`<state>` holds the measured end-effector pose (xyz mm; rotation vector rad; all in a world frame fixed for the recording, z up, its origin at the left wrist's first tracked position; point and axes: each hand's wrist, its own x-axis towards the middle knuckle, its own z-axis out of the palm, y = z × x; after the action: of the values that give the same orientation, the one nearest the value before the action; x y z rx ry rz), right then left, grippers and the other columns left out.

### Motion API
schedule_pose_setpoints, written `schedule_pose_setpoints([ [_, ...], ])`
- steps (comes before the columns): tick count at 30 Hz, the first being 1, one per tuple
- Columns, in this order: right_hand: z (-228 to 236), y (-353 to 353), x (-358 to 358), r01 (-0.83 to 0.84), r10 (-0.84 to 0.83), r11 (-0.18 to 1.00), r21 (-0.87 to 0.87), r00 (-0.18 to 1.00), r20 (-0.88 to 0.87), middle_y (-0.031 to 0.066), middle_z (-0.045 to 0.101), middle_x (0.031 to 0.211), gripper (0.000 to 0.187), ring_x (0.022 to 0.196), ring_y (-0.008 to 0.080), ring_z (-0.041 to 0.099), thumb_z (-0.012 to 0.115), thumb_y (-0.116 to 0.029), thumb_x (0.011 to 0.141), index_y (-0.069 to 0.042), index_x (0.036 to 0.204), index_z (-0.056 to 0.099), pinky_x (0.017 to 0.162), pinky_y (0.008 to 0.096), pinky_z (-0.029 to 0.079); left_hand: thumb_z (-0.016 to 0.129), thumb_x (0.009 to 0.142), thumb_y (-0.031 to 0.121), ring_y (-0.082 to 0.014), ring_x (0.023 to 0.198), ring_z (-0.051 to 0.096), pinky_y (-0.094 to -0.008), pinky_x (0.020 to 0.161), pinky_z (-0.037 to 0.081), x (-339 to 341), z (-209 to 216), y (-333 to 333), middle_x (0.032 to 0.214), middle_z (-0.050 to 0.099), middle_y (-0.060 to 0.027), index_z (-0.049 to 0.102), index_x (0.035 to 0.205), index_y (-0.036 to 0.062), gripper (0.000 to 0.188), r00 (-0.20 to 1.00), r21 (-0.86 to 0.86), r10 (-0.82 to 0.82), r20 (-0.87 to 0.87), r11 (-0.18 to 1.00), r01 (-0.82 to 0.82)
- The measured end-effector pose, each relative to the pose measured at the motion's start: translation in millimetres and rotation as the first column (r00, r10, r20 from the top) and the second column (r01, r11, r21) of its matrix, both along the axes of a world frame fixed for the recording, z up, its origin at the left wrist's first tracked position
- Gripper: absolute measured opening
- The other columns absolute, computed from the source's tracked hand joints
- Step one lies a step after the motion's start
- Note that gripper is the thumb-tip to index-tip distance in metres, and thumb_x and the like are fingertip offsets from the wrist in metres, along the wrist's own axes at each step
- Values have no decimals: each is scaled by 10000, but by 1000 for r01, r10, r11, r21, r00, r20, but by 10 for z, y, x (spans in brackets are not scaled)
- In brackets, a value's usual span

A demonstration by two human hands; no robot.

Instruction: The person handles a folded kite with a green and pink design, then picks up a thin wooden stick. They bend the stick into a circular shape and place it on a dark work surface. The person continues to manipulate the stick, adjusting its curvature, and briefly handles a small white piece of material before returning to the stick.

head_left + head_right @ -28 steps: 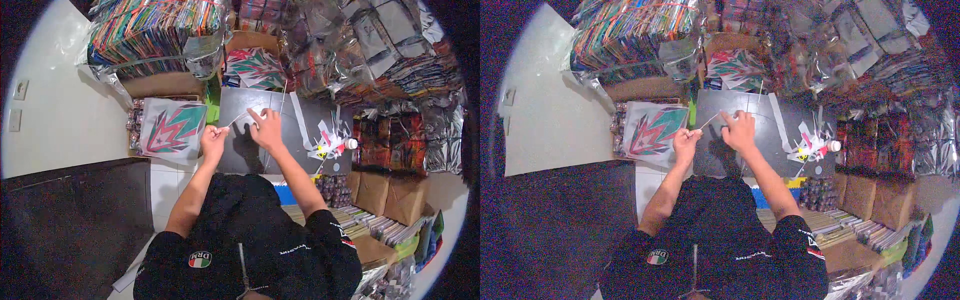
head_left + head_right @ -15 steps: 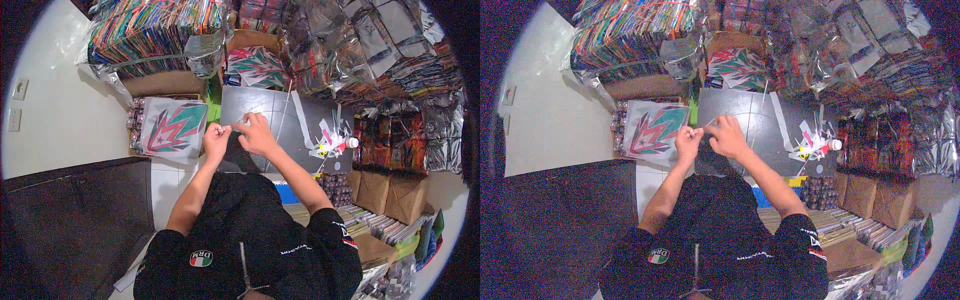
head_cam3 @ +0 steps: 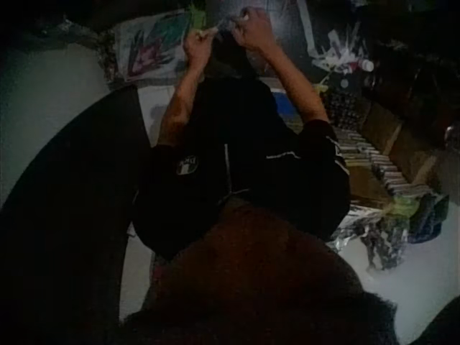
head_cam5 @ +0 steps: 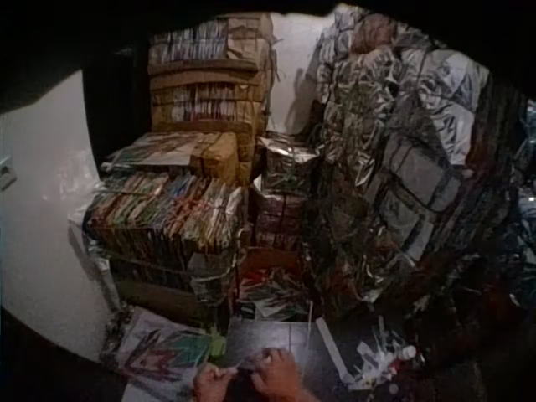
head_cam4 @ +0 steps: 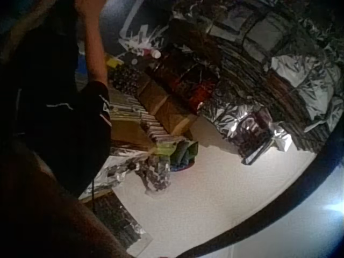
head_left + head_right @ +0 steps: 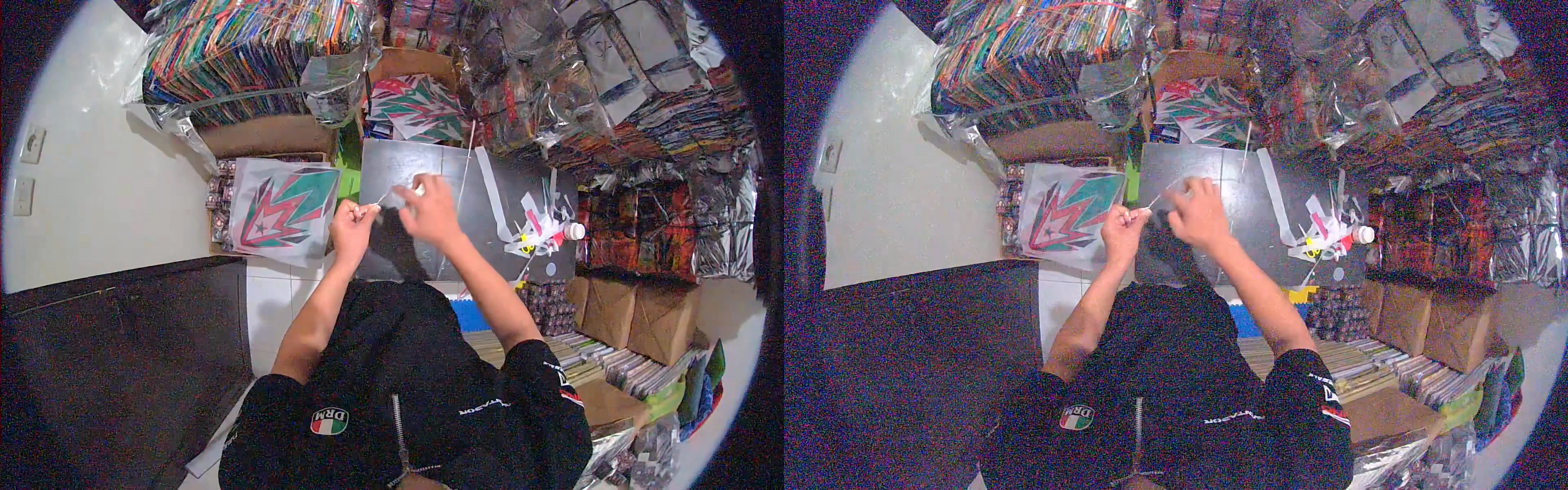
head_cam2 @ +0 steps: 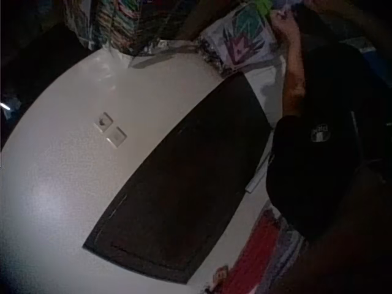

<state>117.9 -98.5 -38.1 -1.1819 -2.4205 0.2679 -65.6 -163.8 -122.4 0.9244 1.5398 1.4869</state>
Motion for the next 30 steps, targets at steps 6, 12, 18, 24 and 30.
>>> schedule_pose_setpoints([
  [6,-87,-128,43,58,-60,997,49,997,42,163,580,1124,580,1047,350,554,676,-257,781,-312,1358,640,912,467,452,759,893,-24,-129,819,682,-292,767,566,40,-11,9,856,727,-108,411,820,80,371,981,-24,3,194,1000,2],
  [12,-187,-191,57,-159,155,987,37,984,91,172,580,1144,628,1056,353,548,668,-246,795,-320,1416,610,902,481,448,711,910,-91,-167,825,679,-324,807,583,42,-70,0,874,702,-130,401,847,87,363,934,-37,-13,357,999,28],
  [18,-348,-41,156,74,-73,997,-8,992,103,164,567,1147,647,1076,351,543,673,-256,788,-324,1428,603,937,484,440,712,915,-72,-201,847,703,-329,818,588,19,-98,-54,896,704,-150,407,856,90,350,912,-105,21,411,994,24],
  [24,-325,-28,147,95,-94,995,0,985,147,156,568,1158,590,1068,337,530,653,-245,817,-293,1405,629,946,471,438,724,910,-56,-222,863,717,-337,802,592,-27,-123,-78,935,719,-167,416,865,97,346,900,-147,65,431,989,-1],
  [30,-234,-56,653,229,-229,973,14,973,-23,152,571,1180,518,1088,348,526,668,-209,792,-215,1309,693,965,483,426,707,939,42,-223,761,731,-342,694,581,-137,-220,-148,844,742,-142,545,921,68,166,994,-234,46,-99,970,-69],
])
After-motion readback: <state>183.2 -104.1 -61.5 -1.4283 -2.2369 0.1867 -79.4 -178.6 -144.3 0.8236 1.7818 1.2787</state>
